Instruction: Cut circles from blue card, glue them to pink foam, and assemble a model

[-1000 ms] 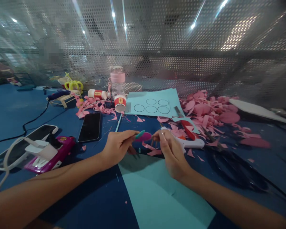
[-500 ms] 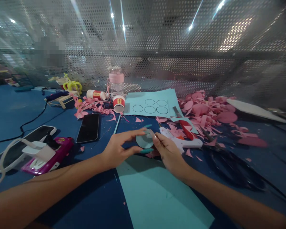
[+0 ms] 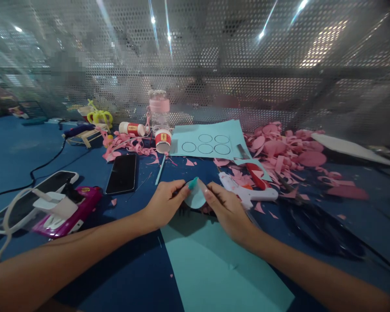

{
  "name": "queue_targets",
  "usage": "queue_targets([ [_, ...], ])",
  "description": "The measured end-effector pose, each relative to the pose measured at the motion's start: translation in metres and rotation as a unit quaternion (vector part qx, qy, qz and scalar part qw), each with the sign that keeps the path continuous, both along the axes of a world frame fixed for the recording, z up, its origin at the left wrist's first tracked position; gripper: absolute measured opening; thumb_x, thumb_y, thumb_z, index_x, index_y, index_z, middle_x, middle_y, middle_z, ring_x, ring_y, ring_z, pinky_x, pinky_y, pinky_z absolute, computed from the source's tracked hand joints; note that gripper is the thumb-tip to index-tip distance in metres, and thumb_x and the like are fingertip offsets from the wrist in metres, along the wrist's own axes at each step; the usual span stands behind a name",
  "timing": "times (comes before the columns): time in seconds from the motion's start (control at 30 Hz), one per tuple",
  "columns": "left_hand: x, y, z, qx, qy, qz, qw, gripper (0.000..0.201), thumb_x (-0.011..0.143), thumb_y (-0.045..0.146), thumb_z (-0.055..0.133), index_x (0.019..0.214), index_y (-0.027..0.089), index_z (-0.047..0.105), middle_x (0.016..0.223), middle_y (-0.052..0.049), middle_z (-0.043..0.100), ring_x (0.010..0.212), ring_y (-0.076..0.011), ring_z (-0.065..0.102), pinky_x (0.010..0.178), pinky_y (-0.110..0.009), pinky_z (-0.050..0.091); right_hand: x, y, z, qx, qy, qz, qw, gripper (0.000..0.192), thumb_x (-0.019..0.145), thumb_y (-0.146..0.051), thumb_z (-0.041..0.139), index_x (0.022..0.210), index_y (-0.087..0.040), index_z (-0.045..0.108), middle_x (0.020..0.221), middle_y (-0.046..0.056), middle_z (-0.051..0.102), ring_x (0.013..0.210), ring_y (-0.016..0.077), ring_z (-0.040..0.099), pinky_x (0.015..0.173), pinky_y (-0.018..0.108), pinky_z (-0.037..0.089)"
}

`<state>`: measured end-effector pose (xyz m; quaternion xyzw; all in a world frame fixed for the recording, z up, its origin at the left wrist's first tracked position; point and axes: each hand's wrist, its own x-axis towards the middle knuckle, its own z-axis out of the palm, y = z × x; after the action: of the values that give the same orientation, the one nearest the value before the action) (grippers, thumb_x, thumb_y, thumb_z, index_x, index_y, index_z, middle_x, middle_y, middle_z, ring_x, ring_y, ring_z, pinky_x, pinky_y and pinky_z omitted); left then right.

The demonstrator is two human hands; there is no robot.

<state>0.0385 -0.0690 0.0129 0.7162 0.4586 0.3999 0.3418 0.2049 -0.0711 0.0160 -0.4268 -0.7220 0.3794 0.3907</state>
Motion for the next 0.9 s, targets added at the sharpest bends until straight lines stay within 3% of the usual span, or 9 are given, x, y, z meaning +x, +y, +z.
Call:
queue_targets([
  [0.17,0.0042,-0.0089,0.0016,-0.026,-0.016,-0.011,0.999,0.04,0.085,0.045,0.041,0.056,0.016,0.041,0.048,0.004,0.041,0.047,-0.0078,0.039,0.044,-0.02,0.029,0.0002,-0.0004,0.002,-0.009,0.019,-0.01,1.0,0.042,0.083,-0.054,0.041,0.058,-0.02,0.035,0.052,-0.006,0.03,0.047,0.008,0.03,0.042,0.022,0.027],
  [0.43,0.0031,-0.008,-0.0002,-0.033,-0.043,0.019,0.998,0.039,0.084,0.045,0.043,0.059,0.016,0.045,0.051,0.004,0.043,0.048,-0.0084,0.043,0.045,-0.02,0.033,-0.0002,0.0006,0.0037,-0.117,0.091,0.05,0.988,0.04,0.081,-0.054,0.045,0.065,-0.018,0.048,0.052,-0.003,0.044,0.045,0.0082,0.041,0.041,0.021,0.033],
  [0.9,0.0012,-0.0072,0.0043,-0.049,-0.018,0.029,0.998,0.04,0.085,0.043,0.042,0.056,0.016,0.045,0.045,0.003,0.047,0.042,-0.0069,0.041,0.039,-0.018,0.028,0.0007,-0.0002,0.0022,-0.072,0.049,0.034,0.996,0.043,0.081,-0.056,0.045,0.057,-0.019,0.042,0.044,-0.006,0.042,0.037,0.0061,0.037,0.035,0.019,0.029],
])
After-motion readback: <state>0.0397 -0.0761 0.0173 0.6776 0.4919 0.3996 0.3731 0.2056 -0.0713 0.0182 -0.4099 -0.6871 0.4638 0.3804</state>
